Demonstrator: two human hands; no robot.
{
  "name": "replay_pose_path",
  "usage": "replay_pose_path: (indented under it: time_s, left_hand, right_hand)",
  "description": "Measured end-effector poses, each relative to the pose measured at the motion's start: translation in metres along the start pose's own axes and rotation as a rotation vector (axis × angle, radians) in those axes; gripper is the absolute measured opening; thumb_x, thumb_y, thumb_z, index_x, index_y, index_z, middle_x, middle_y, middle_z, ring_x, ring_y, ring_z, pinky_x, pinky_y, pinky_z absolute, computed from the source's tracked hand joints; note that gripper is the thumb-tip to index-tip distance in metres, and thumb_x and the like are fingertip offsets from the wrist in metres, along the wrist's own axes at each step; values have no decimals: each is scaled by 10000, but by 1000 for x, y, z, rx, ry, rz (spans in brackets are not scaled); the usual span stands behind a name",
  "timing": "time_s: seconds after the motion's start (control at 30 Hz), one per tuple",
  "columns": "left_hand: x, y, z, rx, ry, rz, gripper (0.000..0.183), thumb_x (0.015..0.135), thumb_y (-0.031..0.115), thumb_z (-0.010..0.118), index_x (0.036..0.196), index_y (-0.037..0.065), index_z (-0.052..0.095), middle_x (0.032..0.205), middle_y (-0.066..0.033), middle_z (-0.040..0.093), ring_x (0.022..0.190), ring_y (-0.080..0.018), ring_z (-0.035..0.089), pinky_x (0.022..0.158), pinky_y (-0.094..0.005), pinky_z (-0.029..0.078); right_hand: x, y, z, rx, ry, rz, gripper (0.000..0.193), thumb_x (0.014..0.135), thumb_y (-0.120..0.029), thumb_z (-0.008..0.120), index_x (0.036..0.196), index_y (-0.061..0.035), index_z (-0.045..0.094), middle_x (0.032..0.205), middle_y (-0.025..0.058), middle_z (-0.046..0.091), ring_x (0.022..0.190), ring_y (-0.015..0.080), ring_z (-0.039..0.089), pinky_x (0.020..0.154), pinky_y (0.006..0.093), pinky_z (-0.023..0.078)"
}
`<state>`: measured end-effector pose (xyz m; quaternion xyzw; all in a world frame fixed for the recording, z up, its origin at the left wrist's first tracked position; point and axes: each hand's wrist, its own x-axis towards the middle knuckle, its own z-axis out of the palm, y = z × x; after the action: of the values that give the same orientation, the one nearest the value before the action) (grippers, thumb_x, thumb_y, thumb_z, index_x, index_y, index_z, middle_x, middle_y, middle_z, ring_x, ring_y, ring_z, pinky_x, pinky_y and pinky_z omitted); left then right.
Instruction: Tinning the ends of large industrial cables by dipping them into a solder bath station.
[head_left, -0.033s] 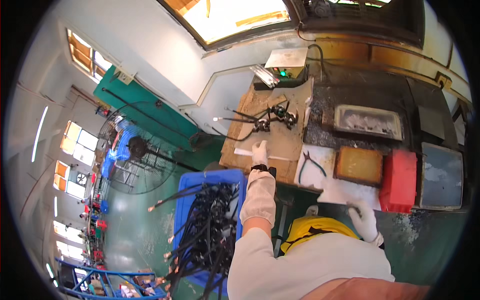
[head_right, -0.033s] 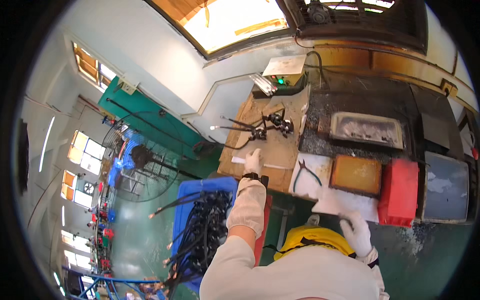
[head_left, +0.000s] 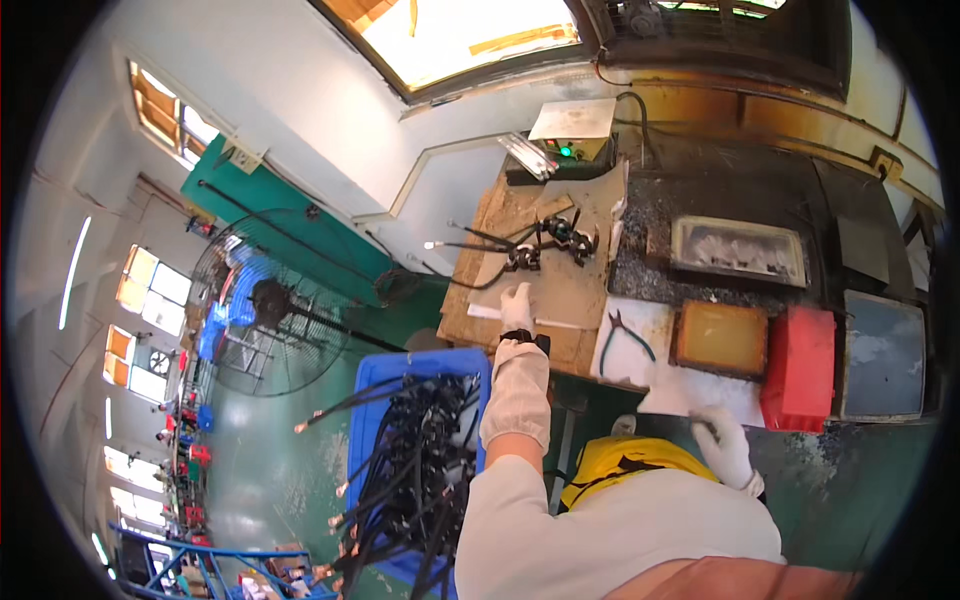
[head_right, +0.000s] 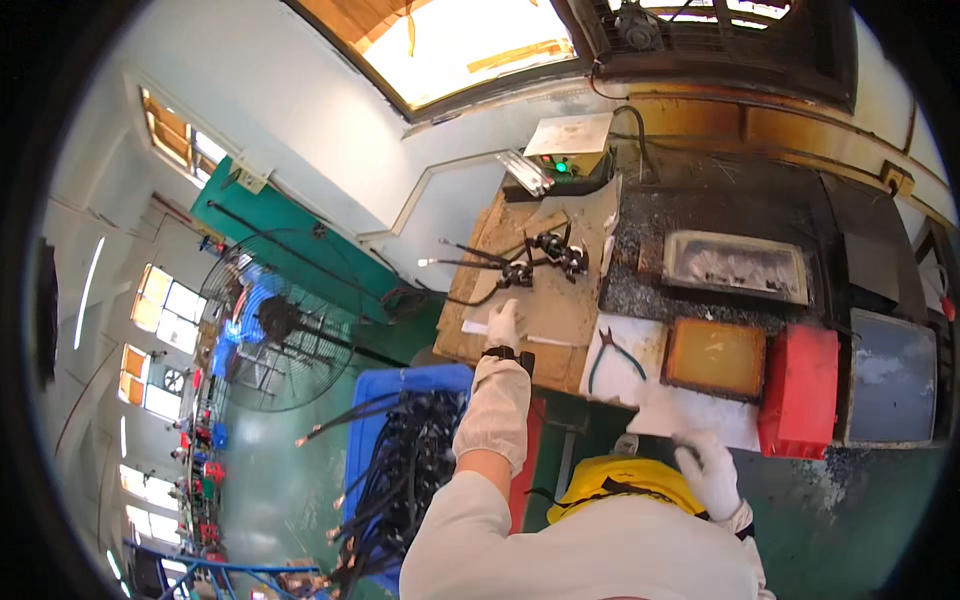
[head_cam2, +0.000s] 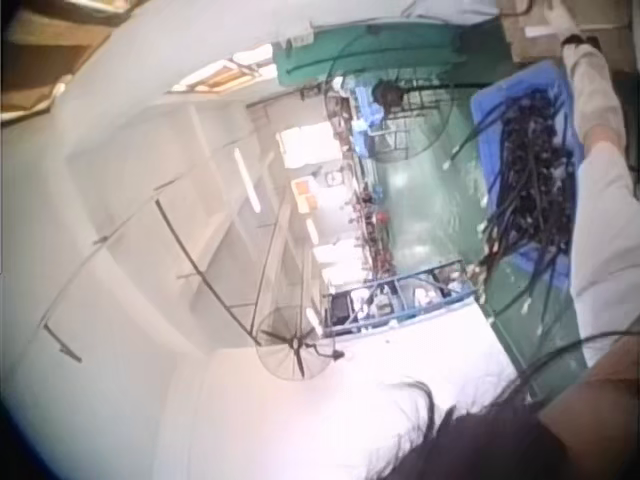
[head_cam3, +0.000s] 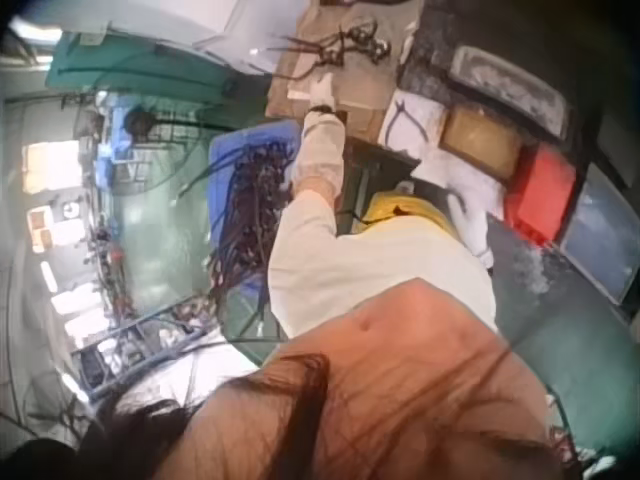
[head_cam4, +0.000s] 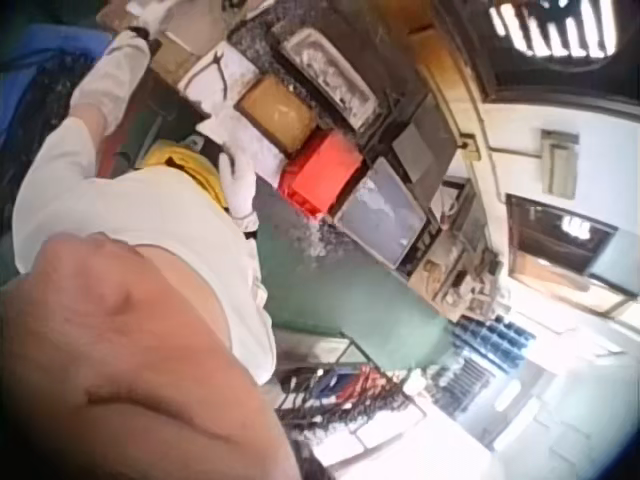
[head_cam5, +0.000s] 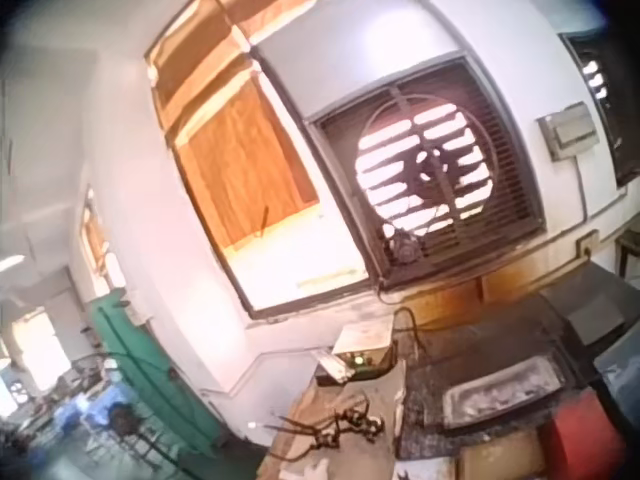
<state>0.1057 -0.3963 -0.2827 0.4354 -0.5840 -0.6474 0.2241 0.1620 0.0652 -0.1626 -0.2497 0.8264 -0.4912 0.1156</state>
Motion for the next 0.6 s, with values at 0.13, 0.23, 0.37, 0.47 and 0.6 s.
replay_pose_path:
  time_s: [0.13,0.23,0.37,0.47,0.6]
  left_hand:
    - [50,-9,-6,261,208,-24,798,720,378,671,1346,16,333,1215,-221,502,1051,-283,557,837,-391,467]
    - [65,9,-1,739,237,-30,847,692,395,655,1393,104,279,1301,-248,418,1148,-395,469,951,-451,389]
    - [90,-2,-27,1026,28,161,457,766,298,604,1170,109,510,1139,-207,529,1052,-387,526,884,-445,433]
    - [86,12,-20,1118,-82,308,332,799,286,580,1049,67,557,1027,-200,585,983,-372,557,851,-428,443]
    - [82,22,-34,937,-81,485,282,810,271,574,949,27,562,939,-206,606,905,-372,570,794,-423,445]
  right_hand:
    - [6,-18,15,-22,0,56,191,777,-29,593,967,-31,613,910,145,621,819,303,609,714,335,492]
    - [11,-24,19,-75,59,140,184,778,-23,583,958,-28,618,912,156,619,811,319,609,707,343,496]
    - [1,-32,21,-113,72,261,170,779,-26,578,942,-20,625,906,161,617,799,321,611,702,347,496]
    - [0,-35,30,-74,89,264,170,782,-35,577,944,-18,624,904,159,616,800,322,610,701,354,497]
    - [14,-40,36,-87,29,232,170,786,-46,578,948,-19,623,910,159,613,807,327,607,709,359,497]
